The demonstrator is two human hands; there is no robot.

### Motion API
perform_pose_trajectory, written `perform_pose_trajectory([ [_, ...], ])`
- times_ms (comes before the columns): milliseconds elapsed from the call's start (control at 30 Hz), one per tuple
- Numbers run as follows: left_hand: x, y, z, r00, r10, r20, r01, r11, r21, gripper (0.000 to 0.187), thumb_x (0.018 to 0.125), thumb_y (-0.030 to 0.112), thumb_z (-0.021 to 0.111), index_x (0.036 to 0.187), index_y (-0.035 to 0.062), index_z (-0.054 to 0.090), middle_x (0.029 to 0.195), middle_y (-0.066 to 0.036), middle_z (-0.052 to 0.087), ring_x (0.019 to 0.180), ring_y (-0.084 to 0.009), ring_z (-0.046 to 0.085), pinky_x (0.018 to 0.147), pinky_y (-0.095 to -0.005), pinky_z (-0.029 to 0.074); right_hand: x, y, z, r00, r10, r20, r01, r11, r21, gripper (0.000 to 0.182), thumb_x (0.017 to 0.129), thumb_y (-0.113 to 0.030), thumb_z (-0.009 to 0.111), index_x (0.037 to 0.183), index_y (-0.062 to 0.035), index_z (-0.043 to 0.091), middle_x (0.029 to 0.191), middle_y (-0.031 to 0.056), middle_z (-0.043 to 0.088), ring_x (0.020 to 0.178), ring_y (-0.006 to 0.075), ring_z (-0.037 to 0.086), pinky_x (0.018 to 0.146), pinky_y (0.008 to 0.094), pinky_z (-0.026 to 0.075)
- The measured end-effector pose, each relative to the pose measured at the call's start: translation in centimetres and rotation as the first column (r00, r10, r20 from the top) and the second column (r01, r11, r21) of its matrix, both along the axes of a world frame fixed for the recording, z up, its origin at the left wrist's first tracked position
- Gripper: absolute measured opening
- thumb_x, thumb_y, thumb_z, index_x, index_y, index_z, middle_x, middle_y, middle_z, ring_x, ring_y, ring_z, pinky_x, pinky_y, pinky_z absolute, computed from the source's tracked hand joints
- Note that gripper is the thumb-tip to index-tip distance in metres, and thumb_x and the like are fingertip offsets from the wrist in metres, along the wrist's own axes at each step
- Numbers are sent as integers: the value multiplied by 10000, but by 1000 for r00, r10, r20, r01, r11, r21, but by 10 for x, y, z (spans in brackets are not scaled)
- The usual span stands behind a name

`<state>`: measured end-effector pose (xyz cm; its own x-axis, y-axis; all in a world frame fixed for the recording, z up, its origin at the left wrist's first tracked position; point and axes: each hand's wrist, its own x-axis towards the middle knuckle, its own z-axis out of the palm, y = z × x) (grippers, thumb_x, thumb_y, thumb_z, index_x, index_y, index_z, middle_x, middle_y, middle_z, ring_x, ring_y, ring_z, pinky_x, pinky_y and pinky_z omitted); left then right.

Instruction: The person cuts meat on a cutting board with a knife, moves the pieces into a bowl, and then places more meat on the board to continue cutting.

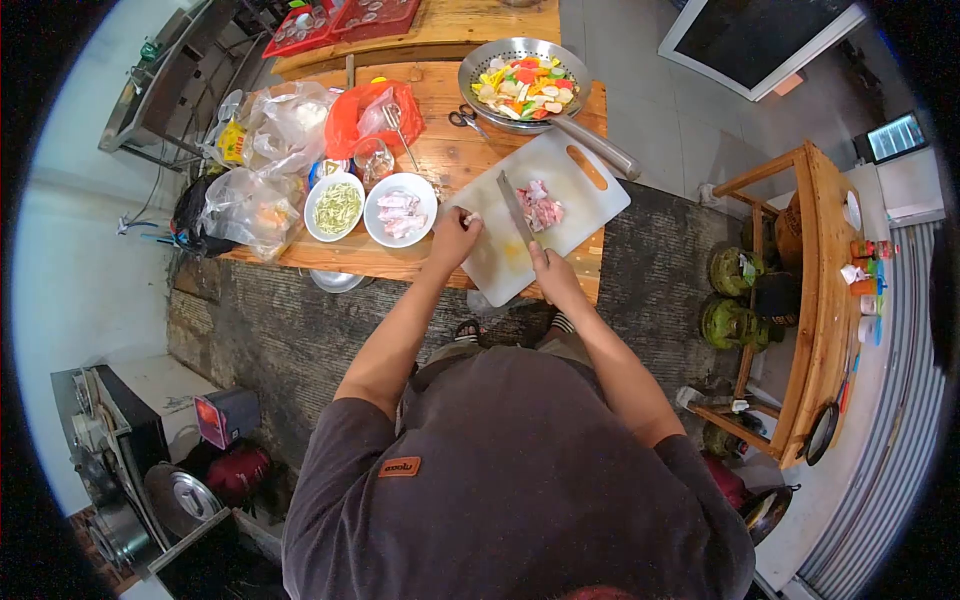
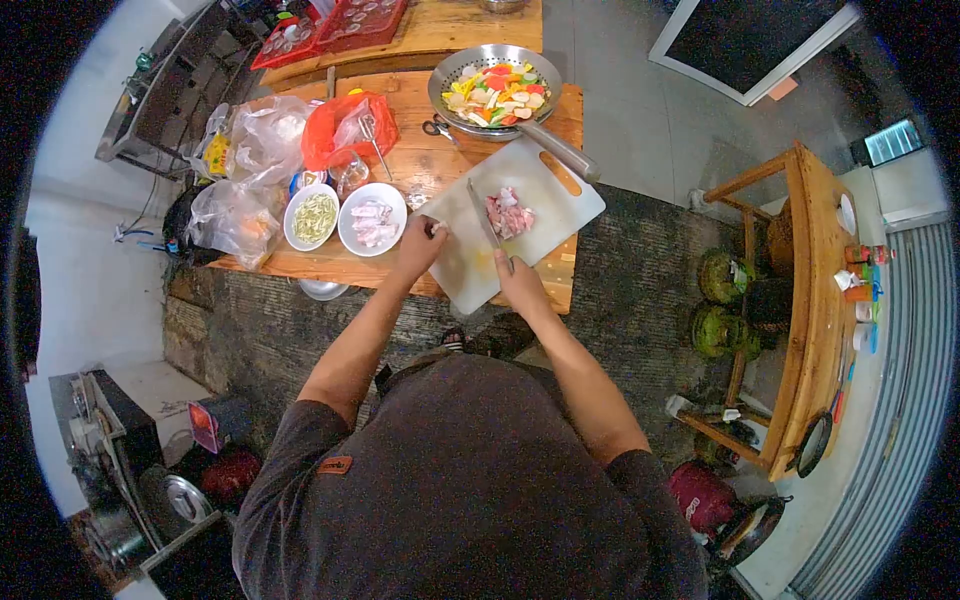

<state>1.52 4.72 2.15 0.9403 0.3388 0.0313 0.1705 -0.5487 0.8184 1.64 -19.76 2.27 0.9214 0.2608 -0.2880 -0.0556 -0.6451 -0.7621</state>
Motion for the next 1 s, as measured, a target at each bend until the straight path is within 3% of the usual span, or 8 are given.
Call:
perform_pose_trajectory([
  [133, 16, -25, -1, 996, 47, -78, -62, 977, -203, 369, 886, 286, 704, 996, -63, 646, 889, -235, 681, 827, -366, 671, 786, -427, 537, -1, -15, 14, 991, 9, -134, 14, 985, 174, 582, 1062, -564, 430, 910, -17, 555, 598, 51, 485, 404, 152, 463, 406, 331, 393],
  [267, 10, -52, -8, 990, -1, 142, 10, 998, -60, 427, 874, 171, 705, 1214, -55, 578, 1116, -253, 638, 1003, -373, 638, 893, -423, 514, -11, -29, 51, 976, -79, -205, 118, 976, 183, 540, 1072, -536, 429, 889, -40, 542, 588, 17, 453, 406, 120, 439, 390, 301, 372],
  [333, 3, -64, -16, 984, -132, 119, 113, 981, 157, 465, 838, 132, 715, 1233, -67, 569, 1094, -220, 621, 1105, -398, 572, 956, -456, 485, -13, -43, 45, 972, -128, -196, 148, 985, 93, 650, 1055, -587, 403, 1004, 29, 600, 832, 233, 653, 816, 379, 654, 795, 455, 503],
  [500, -12, -59, -9, 989, -123, 86, 101, 969, 224, 461, 880, 136, 677, 1283, -56, 562, 1211, -264, 579, 1101, -437, 595, 958, -465, 503, -29, -58, 56, 957, -139, -254, 144, 990, 4, 653, 1051, -595, 396, 1059, 23, 606, 944, 286, 678, 933, 429, 674, 852, 487, 502],
  [567, -8, -53, -26, 999, -47, 0, 47, 998, 29, 378, 918, 147, 661, 1232, -56, 600, 1183, -255, 613, 1017, -406, 648, 907, -451, 530, -36, -58, 53, 963, -124, -240, 123, 992, -16, 655, 1051, -595, 393, 1064, 24, 606, 969, 299, 681, 966, 451, 671, 867, 500, 499],
  [667, -1, -48, -39, 1000, 6, 4, -6, 998, -68, 311, 958, 170, 636, 1178, -49, 631, 1120, -239, 660, 939, -379, 683, 870, -434, 546, -47, -46, 47, 995, -55, -83, 52, 998, -39, 625, 1069, -565, 398, 999, 29, 580, 773, 167, 616, 753, 292, 637, 754, 422, 498],
  [867, -5, -31, -43, 986, 160, 38, -155, 981, -117, 305, 948, 163, 614, 1146, -67, 646, 1068, -258, 678, 950, -389, 687, 875, -436, 541, -50, -11, 65, 973, 148, -178, -167, 982, -92, 625, 1063, -541, 391, 1100, 38, 621, 1072, 320, 666, 1069, 502, 617, 938, 519, 473],
  [1000, -15, -21, -36, 988, 155, 1, -152, 973, -171, 294, 951, 162, 606, 1132, -66, 650, 1057, -254, 694, 950, -391, 695, 877, -434, 543, -35, 3, 51, 982, 137, -130, -158, 973, -169, 621, 1058, -526, 421, 1007, 60, 621, 1013, 343, 666, 1020, 501, 635, 897, 541, 482],
])
